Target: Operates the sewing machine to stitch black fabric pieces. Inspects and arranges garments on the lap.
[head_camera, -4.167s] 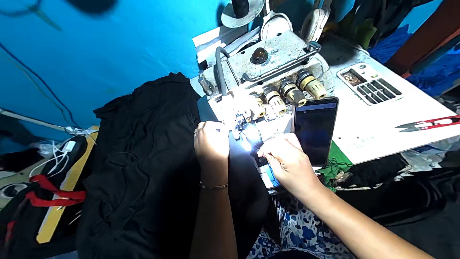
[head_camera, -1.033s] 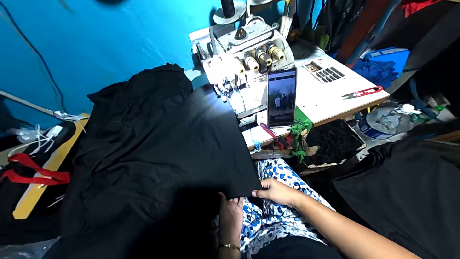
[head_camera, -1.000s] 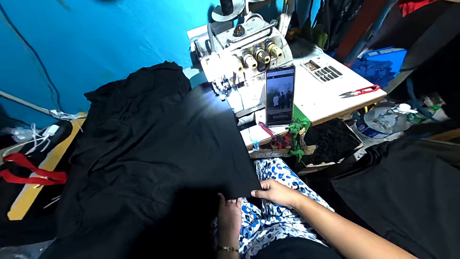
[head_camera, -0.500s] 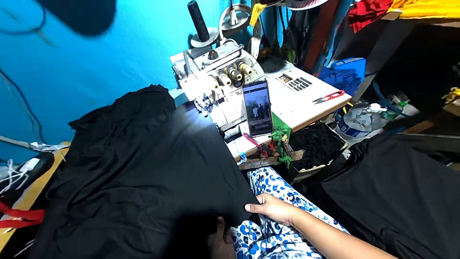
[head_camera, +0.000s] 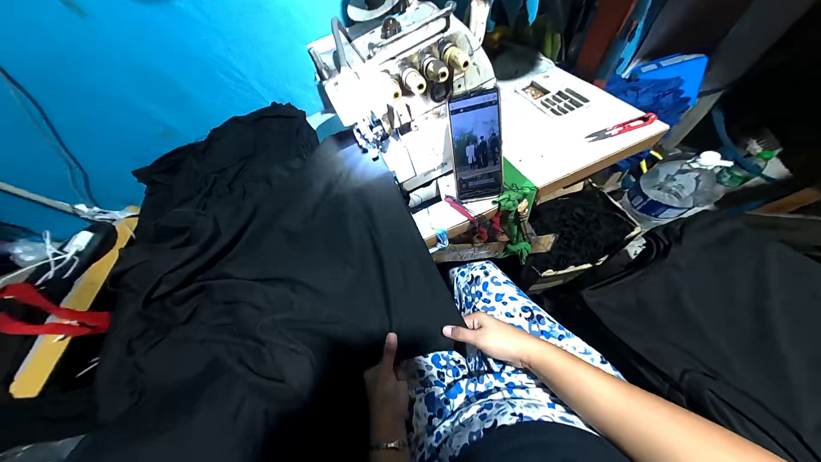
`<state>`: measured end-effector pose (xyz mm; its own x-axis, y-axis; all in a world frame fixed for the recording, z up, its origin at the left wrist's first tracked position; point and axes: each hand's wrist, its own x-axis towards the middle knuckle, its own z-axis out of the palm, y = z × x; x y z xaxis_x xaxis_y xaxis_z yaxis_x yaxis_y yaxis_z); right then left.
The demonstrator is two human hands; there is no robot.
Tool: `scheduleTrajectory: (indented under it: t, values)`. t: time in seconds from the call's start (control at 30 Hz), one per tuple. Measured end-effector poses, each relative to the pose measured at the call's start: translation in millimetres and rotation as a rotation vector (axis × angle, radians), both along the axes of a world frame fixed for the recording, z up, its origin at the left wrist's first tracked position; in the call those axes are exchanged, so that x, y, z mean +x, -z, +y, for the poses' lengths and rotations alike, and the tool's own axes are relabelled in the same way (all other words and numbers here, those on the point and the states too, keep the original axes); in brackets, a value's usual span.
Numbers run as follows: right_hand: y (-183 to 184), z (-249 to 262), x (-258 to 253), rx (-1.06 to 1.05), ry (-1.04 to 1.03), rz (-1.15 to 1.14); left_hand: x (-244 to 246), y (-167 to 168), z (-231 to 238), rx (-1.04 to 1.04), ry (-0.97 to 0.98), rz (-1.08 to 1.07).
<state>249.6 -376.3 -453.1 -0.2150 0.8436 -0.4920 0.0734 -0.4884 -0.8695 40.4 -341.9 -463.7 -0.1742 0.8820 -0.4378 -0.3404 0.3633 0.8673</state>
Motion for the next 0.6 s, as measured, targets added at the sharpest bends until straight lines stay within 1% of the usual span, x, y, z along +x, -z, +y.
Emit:
scheduleTrajectory:
  t: [0.1,0.2,0.27,0.33,0.47,0.6]
  values:
    - [4.9,-4.8,-3.2,-0.023,0.129,0.139,-2.5,-1.8,-0.2,-0.01,-0.025,-0.003]
    - [4.4,-10.7,-3.0,-0.055,0.143,0.248,-3.6,-4.5,-0.4,-0.008,-0.011,0.003]
    - [4.6,-13.5,-2.3,-0.038,0.157,0.237,-5.0,-6.3,0.5,-0.003,-0.004,0.006]
    - [3.3,-15.0,-2.8,-0.021,0.196,0.172,-4.8,-7.8,0.4,-0.01,0.003,0.01]
    - [6.6,-19.5,-0.7,0.007,0.158,0.141,-5.2,-13.3,2.6,-0.048,0.014,0.042]
    - [4.7,-21.0,-2.0,0.019,0.177,0.1,-7.6,-14.4,4.4,-0.051,0.033,0.092]
